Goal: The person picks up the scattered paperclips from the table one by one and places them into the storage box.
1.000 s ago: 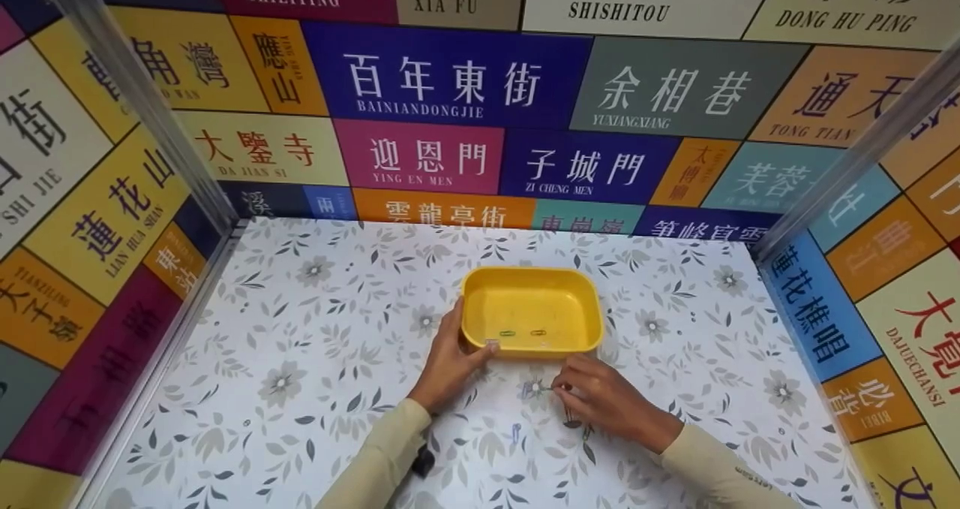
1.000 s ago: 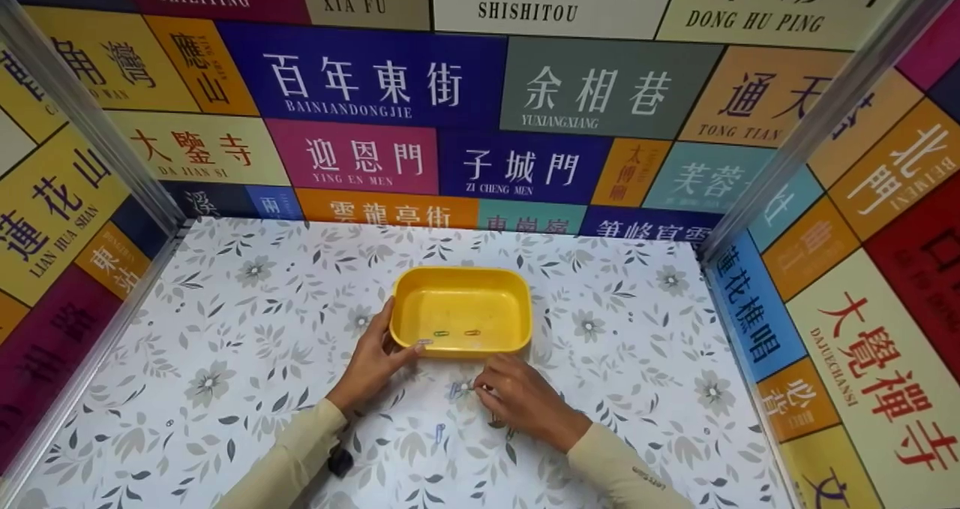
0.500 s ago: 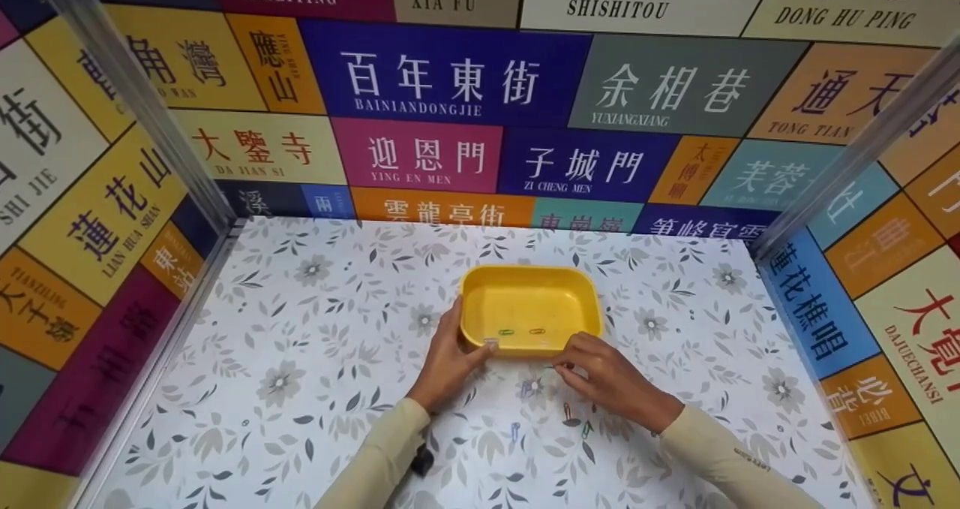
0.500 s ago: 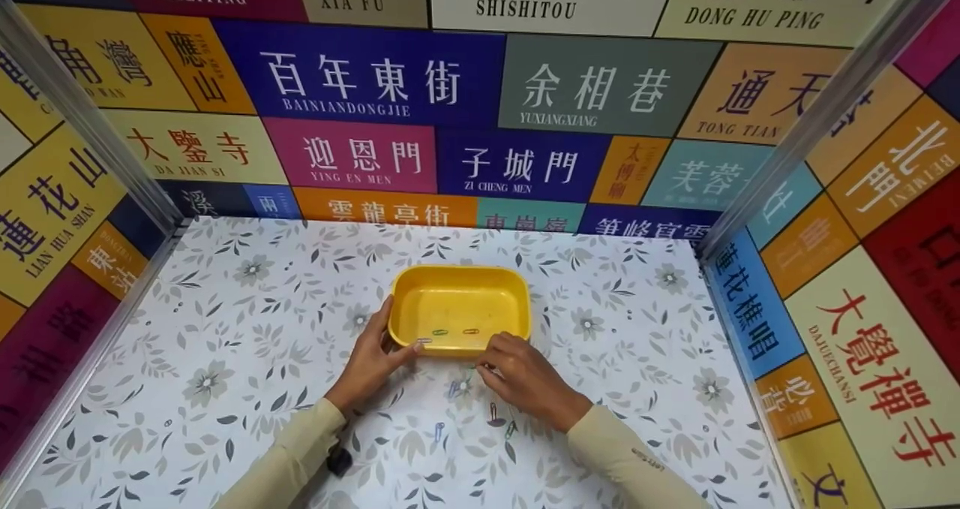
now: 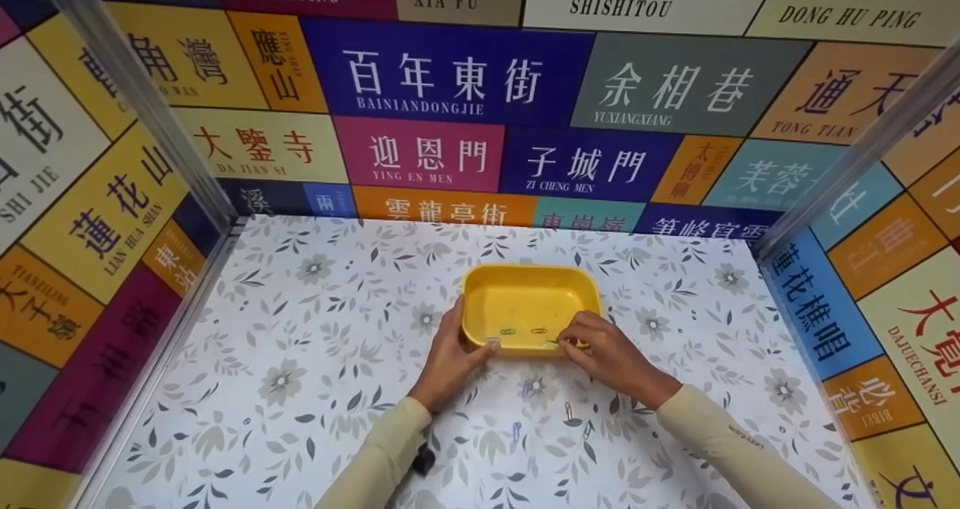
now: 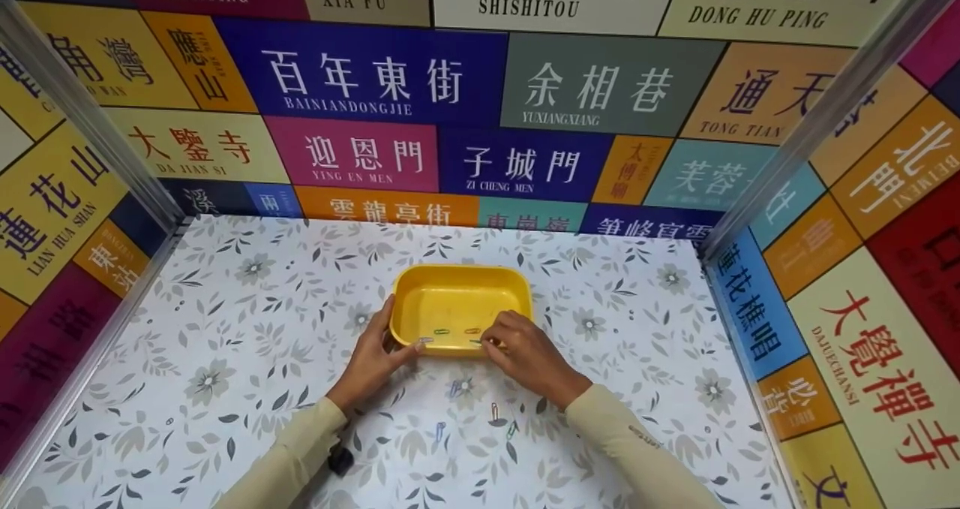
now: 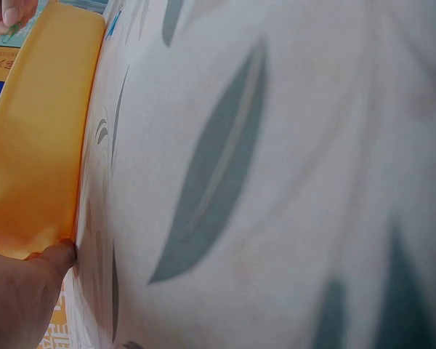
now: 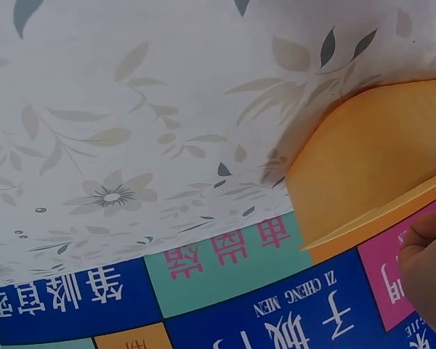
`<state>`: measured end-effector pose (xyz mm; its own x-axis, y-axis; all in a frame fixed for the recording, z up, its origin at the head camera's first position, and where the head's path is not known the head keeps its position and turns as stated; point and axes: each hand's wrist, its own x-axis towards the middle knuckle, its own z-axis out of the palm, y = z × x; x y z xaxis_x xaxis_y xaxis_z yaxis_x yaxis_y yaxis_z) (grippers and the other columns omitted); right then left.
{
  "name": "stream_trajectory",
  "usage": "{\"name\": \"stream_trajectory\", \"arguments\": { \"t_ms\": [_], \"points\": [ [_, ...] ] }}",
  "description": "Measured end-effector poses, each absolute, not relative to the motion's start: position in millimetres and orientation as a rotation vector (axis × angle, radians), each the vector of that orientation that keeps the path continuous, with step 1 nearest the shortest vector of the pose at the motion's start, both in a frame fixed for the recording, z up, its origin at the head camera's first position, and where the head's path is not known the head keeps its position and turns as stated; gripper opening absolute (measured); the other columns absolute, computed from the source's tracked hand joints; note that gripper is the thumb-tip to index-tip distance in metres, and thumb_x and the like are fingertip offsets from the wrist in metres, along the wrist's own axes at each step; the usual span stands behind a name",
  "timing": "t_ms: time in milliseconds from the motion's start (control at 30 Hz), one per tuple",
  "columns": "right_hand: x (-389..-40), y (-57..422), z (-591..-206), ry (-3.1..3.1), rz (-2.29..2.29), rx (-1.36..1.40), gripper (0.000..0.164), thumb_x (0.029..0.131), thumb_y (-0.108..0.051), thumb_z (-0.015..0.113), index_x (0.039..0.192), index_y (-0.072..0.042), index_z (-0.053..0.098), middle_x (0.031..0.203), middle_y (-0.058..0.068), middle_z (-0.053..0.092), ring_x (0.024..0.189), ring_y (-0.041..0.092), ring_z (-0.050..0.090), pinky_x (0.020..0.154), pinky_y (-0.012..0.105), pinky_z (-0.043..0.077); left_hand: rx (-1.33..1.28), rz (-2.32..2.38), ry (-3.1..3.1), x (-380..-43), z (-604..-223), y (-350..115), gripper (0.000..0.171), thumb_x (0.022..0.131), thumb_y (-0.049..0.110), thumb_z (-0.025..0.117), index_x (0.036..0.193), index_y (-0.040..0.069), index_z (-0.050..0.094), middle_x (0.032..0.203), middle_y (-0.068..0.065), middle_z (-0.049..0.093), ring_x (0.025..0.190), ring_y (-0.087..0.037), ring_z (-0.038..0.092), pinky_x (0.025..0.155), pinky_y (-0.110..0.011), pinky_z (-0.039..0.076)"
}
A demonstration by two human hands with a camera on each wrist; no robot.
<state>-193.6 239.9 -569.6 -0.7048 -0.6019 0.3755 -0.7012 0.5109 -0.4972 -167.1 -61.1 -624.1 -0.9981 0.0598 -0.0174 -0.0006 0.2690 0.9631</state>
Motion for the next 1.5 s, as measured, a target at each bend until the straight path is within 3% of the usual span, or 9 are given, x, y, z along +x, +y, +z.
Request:
{"name": "stream_trajectory", "arguments": {
  "t_ms": [167, 933, 1167, 1500],
  "points": [
    [-198.9, 238.1, -570.6, -2.627, 0.96, 1.11, 0.006, 0.097, 0.0, 0.082, 0.101, -0.005, 0.081, 0.097, -0.002, 0.064, 0.09, 0.013, 0.061, 0.079, 0.028, 0.056, 0.098, 1.884, 2.488, -166.8, -625.1, -61.7, 0.11, 0.096, 0.027, 0.087, 0.178, 0.012, 0.014, 0.177, -0.014, 0.031, 0.163, -0.029, 0.031, 0.136, -0.047, 0.022],
    [-221.1, 233.6, -574.4, -2.82, 0.958, 1.032, 0.009, 0.104, -0.01, 0.077, 0.108, -0.005, 0.083, 0.097, -0.004, 0.064, 0.091, 0.013, 0.059, 0.083, 0.031, 0.057, 0.045, 1.879, 2.442, -166.6, -622.6, -61.8, 0.111, 0.096, 0.032, 0.086, 0.179, 0.022, 0.013, 0.18, -0.008, 0.027, 0.166, -0.024, 0.027, 0.136, -0.046, 0.019],
    [-228.5, 229.9, -572.0, -2.845, 0.955, 1.04, 0.01, 0.104, -0.01, 0.075, 0.105, -0.004, 0.083, 0.094, -0.004, 0.065, 0.09, 0.014, 0.058, 0.082, 0.034, 0.056, 0.063, 1.859, 2.475, -166.6, -623.7, -62.4, 0.112, 0.095, 0.031, 0.087, 0.178, 0.015, 0.014, 0.178, -0.012, 0.029, 0.164, -0.027, 0.029, 0.136, -0.047, 0.019],
    [-240.8, 222.3, -567.8, -2.976, 0.943, 0.947, 0.008, 0.103, -0.012, 0.077, 0.105, -0.006, 0.083, 0.094, -0.003, 0.065, 0.091, 0.016, 0.059, 0.087, 0.037, 0.057, 0.066, 1.861, 2.474, -166.2, -623.7, -62.6, 0.11, 0.096, 0.032, 0.086, 0.179, 0.018, 0.014, 0.179, -0.012, 0.028, 0.165, -0.028, 0.028, 0.137, -0.047, 0.018]
  ]
}}
